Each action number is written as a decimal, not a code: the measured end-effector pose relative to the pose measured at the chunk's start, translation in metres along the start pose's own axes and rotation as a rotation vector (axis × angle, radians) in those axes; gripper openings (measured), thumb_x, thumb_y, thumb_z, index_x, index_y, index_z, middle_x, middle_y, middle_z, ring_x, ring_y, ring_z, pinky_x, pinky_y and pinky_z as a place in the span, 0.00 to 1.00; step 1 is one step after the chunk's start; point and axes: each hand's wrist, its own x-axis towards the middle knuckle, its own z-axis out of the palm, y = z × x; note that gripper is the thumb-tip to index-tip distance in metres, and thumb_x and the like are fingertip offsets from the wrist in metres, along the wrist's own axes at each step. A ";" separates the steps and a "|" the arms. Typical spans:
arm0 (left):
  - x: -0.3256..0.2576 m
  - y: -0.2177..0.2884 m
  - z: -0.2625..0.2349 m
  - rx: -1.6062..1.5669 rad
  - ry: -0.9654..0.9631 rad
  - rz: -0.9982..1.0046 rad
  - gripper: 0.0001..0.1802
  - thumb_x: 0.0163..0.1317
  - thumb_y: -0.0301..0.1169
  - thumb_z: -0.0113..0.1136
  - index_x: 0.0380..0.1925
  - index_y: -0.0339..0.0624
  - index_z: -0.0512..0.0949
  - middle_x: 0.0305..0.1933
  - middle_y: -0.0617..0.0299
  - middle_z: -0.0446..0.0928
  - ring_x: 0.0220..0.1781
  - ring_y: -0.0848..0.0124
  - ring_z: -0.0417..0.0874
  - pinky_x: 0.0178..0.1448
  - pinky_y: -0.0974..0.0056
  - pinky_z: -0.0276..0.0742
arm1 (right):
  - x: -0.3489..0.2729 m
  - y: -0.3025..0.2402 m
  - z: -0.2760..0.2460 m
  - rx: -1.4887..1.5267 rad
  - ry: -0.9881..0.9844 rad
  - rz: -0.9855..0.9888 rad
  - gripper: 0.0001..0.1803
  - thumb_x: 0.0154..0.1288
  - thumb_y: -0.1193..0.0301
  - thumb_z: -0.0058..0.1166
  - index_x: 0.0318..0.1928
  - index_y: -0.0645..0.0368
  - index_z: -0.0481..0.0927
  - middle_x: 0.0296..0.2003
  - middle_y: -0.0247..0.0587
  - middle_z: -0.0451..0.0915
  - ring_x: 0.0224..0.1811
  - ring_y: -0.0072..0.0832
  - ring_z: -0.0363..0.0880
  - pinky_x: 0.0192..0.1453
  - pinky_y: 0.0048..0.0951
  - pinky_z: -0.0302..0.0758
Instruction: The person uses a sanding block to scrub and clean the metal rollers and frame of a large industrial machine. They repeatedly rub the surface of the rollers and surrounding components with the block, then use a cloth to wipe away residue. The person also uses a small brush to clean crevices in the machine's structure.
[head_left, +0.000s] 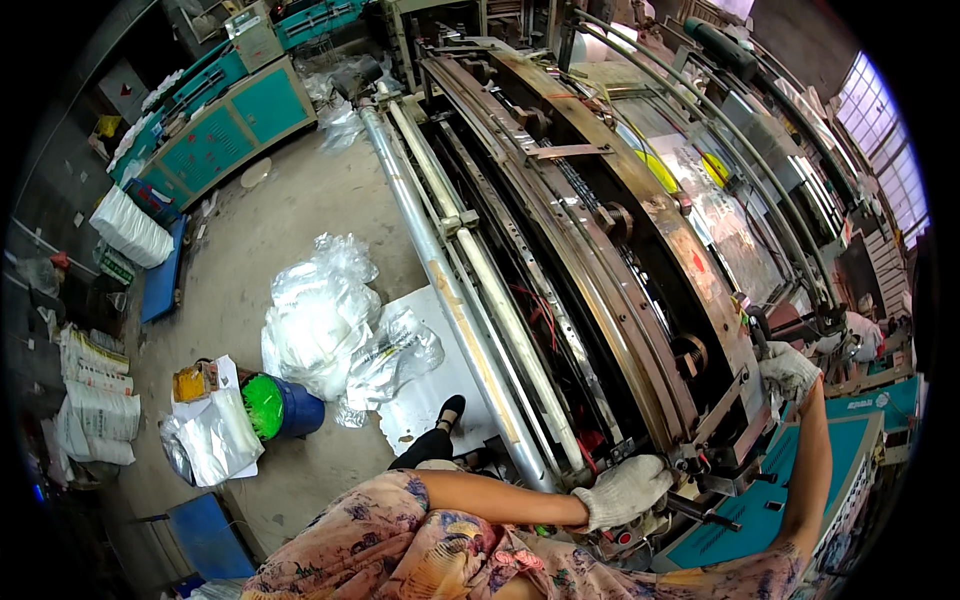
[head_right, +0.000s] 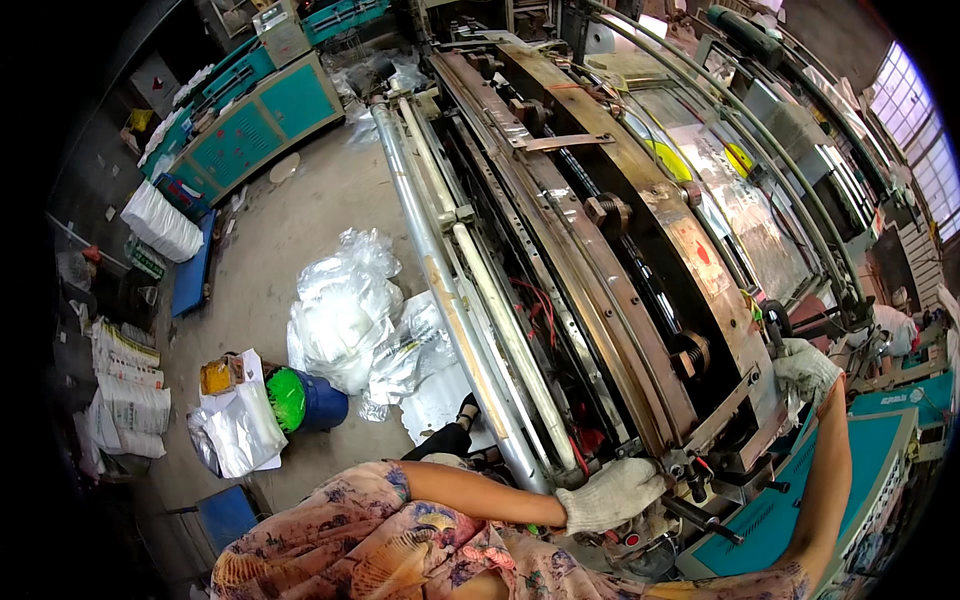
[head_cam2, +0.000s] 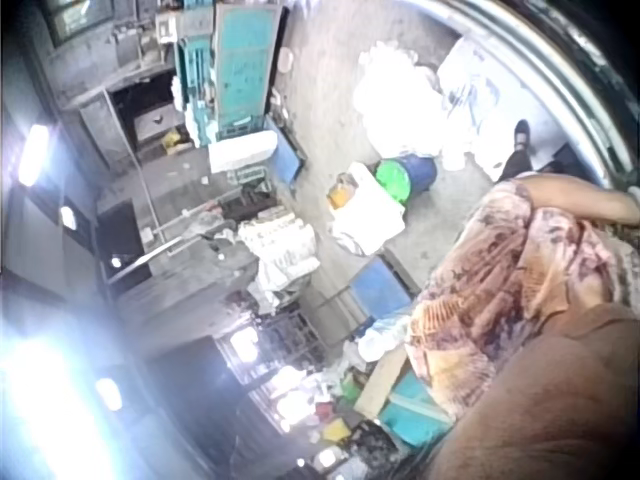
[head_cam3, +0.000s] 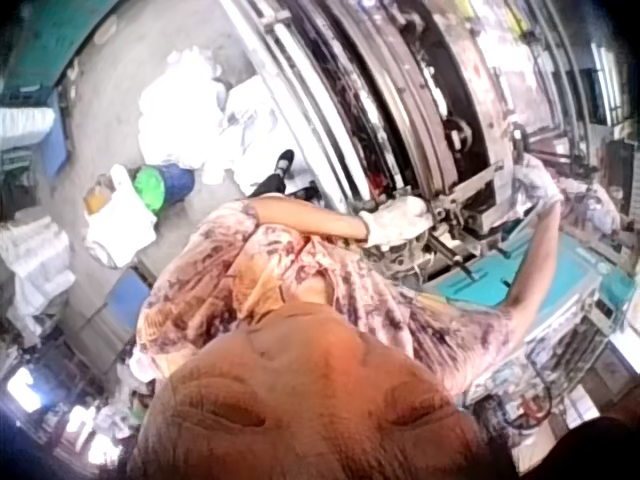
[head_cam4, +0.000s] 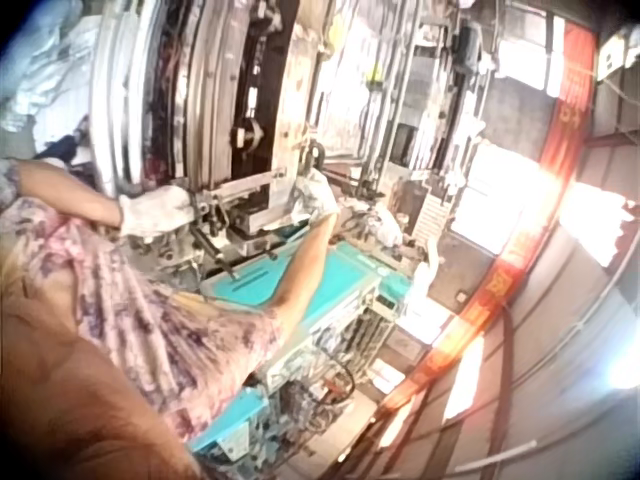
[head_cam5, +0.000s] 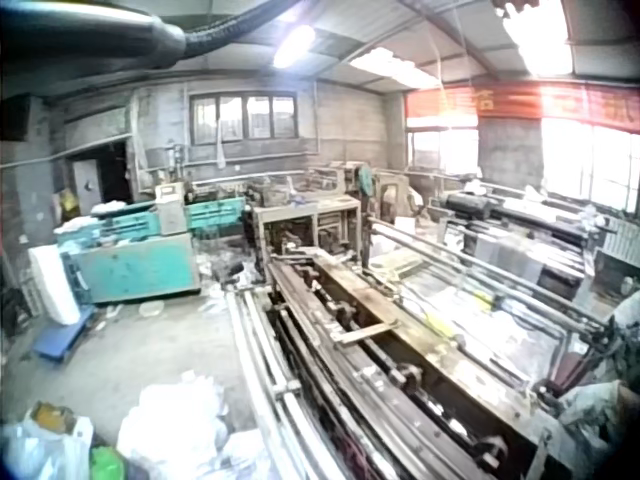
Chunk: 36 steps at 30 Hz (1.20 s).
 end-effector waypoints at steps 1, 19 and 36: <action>0.002 -0.003 0.002 -0.014 0.005 0.008 0.20 0.69 0.38 0.46 0.28 0.29 0.72 0.20 0.46 0.70 0.24 0.54 0.72 0.36 0.51 0.70 | 0.001 -0.002 0.001 -0.007 -0.023 -0.006 0.07 0.55 0.80 0.53 0.35 0.62 0.81 0.26 0.30 0.79 0.24 0.21 0.76 0.26 0.27 0.74; 0.005 -0.019 0.010 -0.054 0.047 0.078 0.22 0.72 0.41 0.45 0.31 0.32 0.76 0.22 0.50 0.78 0.27 0.58 0.82 0.35 0.55 0.75 | 0.004 0.036 0.000 0.172 0.120 -0.084 0.09 0.64 0.82 0.50 0.43 0.61 0.80 0.34 0.31 0.82 0.32 0.20 0.79 0.35 0.25 0.77; 0.010 -0.019 0.012 -0.147 -0.045 -0.068 0.16 0.72 0.34 0.45 0.36 0.32 0.78 0.21 0.63 0.75 0.20 0.76 0.74 0.23 0.66 0.73 | 0.054 0.074 -0.006 -0.198 0.397 -0.223 0.11 0.66 0.74 0.50 0.45 0.66 0.80 0.33 0.29 0.80 0.36 0.23 0.73 0.39 0.28 0.71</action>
